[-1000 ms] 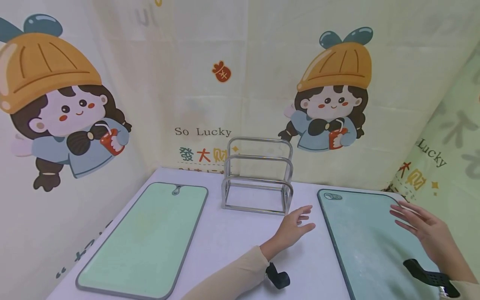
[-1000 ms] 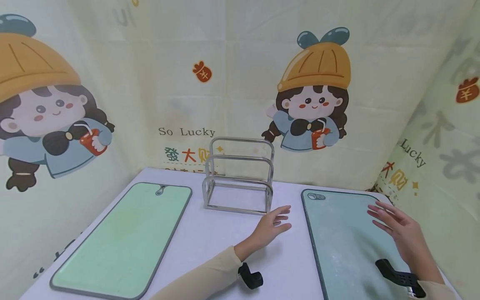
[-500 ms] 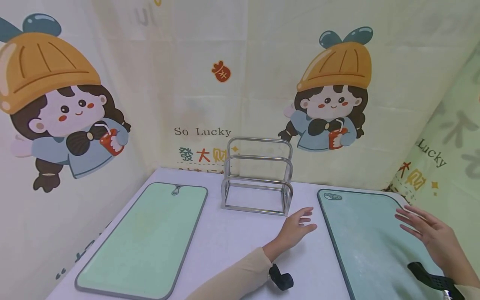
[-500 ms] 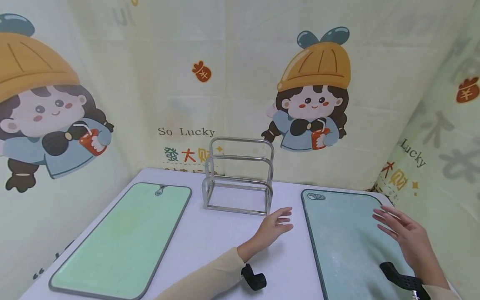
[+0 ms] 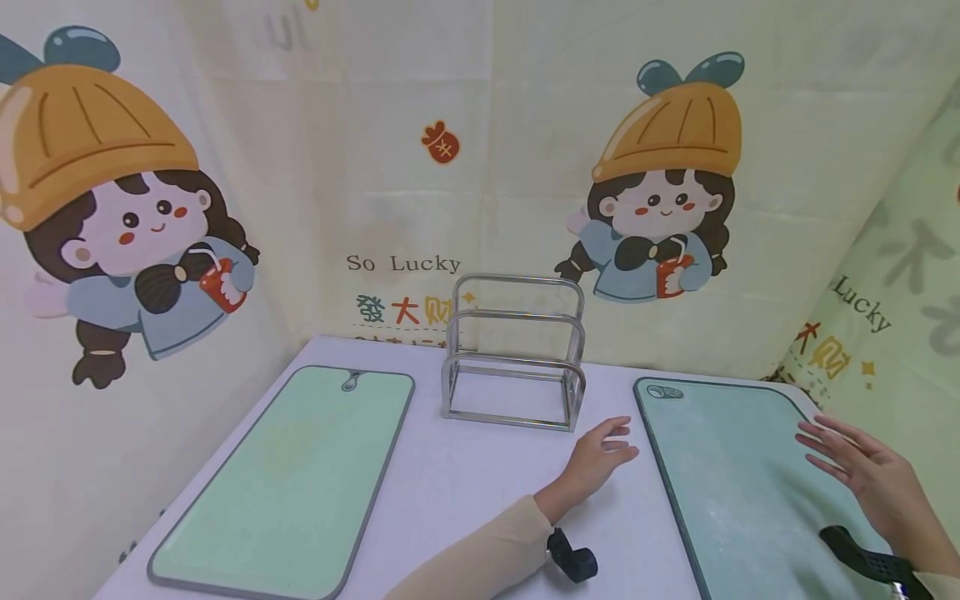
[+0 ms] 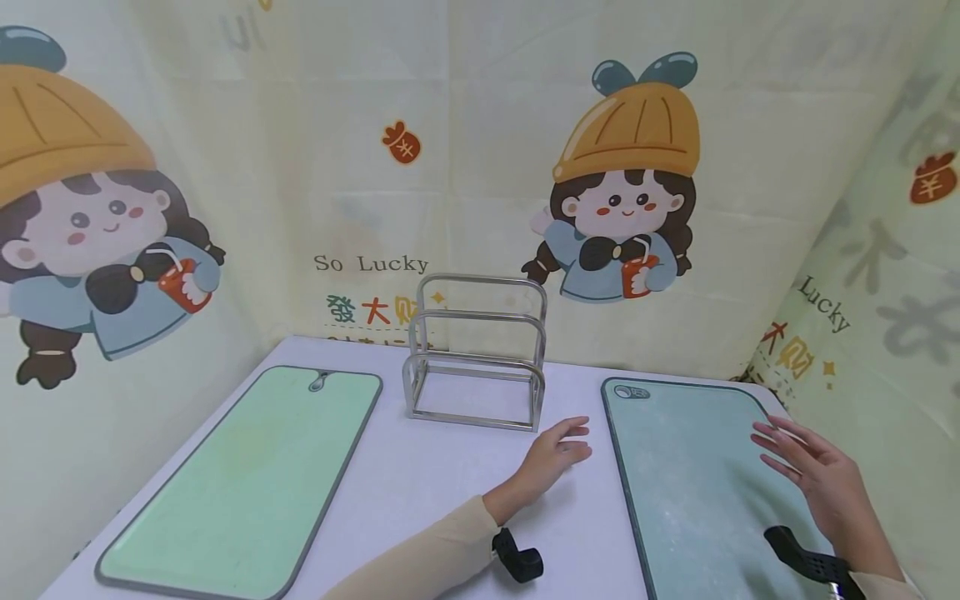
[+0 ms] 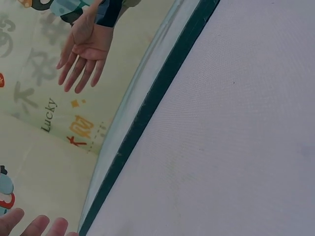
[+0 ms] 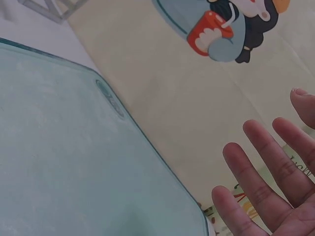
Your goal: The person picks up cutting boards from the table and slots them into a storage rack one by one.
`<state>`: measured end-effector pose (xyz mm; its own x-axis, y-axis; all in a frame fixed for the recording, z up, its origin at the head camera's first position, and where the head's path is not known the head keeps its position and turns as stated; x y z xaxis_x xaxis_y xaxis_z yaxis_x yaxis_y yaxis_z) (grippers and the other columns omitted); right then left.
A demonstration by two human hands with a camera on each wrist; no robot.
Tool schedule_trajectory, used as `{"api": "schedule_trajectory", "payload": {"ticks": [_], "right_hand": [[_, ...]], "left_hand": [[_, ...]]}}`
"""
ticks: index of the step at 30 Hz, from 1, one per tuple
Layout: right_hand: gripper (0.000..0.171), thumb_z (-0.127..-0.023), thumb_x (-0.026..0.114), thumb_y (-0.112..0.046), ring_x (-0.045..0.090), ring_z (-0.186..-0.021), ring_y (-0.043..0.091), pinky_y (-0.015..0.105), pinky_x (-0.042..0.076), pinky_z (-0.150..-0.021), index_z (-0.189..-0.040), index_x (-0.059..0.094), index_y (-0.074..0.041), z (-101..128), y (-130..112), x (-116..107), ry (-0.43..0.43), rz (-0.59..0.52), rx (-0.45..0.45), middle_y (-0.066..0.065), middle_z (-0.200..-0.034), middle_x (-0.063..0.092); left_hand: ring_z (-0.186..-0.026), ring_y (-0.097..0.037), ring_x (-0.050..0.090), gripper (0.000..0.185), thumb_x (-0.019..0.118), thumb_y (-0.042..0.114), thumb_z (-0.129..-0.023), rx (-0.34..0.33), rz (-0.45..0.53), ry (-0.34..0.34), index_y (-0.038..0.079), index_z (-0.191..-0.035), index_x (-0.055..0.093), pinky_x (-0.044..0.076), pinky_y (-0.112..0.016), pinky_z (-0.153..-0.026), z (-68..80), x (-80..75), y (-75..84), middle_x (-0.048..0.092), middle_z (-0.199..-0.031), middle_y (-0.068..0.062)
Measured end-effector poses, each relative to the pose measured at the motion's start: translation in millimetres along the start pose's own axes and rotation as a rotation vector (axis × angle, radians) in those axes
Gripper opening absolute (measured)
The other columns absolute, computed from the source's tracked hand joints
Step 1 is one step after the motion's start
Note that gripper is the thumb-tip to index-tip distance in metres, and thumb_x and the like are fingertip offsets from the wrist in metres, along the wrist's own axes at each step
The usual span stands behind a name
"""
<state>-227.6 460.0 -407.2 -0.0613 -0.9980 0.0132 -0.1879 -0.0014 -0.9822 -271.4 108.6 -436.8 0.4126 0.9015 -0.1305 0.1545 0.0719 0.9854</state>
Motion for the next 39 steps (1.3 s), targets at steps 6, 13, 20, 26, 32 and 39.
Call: {"api": "schedule_trajectory", "payload": {"ticks": [6, 13, 20, 26, 32, 39], "right_hand": [[0.029, -0.098, 0.047, -0.014, 0.065, -0.090, -0.006, 0.014, 0.054, -0.066, -0.123, 0.057, -0.025, 0.5, 5.4, -5.9, -0.013, -0.021, -0.021, -0.020, -0.105, 0.068], [0.027, -0.098, 0.047, -0.015, 0.064, -0.088, -0.007, 0.014, 0.053, -0.064, -0.119, 0.057, -0.030, 1.1, 7.2, -10.1, 0.000, -0.013, 0.016, -0.022, -0.103, 0.067], [0.026, -0.098, 0.048, -0.017, 0.064, -0.087, -0.008, 0.014, 0.053, -0.063, -0.119, 0.055, -0.030, 2.0, 11.4, -15.8, 0.019, 0.029, 0.025, -0.025, -0.102, 0.066], [0.027, -0.098, 0.049, -0.023, 0.062, -0.084, -0.011, 0.012, 0.052, -0.062, -0.124, 0.053, -0.030, 1.4, 18.0, -23.1, 0.044, 0.103, 0.046, -0.028, -0.100, 0.064], [0.028, -0.099, 0.046, -0.029, 0.059, -0.081, -0.015, 0.011, 0.050, -0.060, -0.126, 0.048, -0.035, 1.0, 22.7, -31.5, 0.060, 0.220, 0.094, -0.034, -0.097, 0.059], [0.025, -0.099, 0.045, -0.026, 0.060, -0.081, -0.012, 0.012, 0.050, -0.059, -0.121, 0.049, -0.036, 2.6, 25.2, -40.2, 0.048, 0.191, 0.102, -0.033, -0.097, 0.059]], "left_hand": [[-0.110, -0.017, 0.062, 0.040, 0.059, 0.018, -0.091, -0.061, 0.063, 0.037, 0.018, -0.131, 0.053, 0.051, -0.029, -0.094, -3.5, 2.2, -1.5, 0.059, -0.127, -0.010], [-0.105, -0.023, 0.064, 0.040, 0.058, 0.015, -0.090, -0.114, 0.155, 0.068, 0.009, -0.130, 0.053, 0.054, -0.035, -0.088, -9.0, 5.4, -6.5, 0.061, -0.123, -0.014], [-0.101, -0.023, 0.063, 0.038, 0.055, 0.013, -0.092, -0.133, 0.178, 0.097, 0.005, -0.129, 0.054, 0.054, -0.036, -0.088, -11.1, 7.6, -10.3, 0.061, -0.121, -0.016], [-0.104, -0.026, 0.062, 0.038, 0.053, 0.015, -0.093, -0.162, 0.160, 0.095, 0.005, -0.129, 0.053, 0.053, -0.040, -0.090, -10.7, 9.1, -11.1, 0.061, -0.119, -0.014], [-0.102, -0.024, 0.062, 0.039, 0.054, 0.014, -0.091, -0.197, 0.179, 0.087, 0.004, -0.129, 0.054, 0.054, -0.038, -0.088, -11.7, 12.1, -12.0, 0.063, -0.112, -0.009], [-0.098, -0.019, 0.063, 0.039, 0.054, 0.012, -0.090, -0.212, 0.210, 0.081, 0.006, -0.128, 0.054, 0.054, -0.033, -0.084, -12.6, 15.7, -12.2, 0.065, -0.112, -0.007]]}}
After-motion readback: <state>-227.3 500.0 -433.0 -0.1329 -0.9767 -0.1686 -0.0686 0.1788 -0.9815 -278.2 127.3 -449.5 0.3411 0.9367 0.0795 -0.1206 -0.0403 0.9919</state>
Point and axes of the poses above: each hand's wrist, its own z-axis away from the middle knuckle, its own x-axis out of the palm, y = z × x, the point moved 2 cm from there along -z, towards the middle knuckle
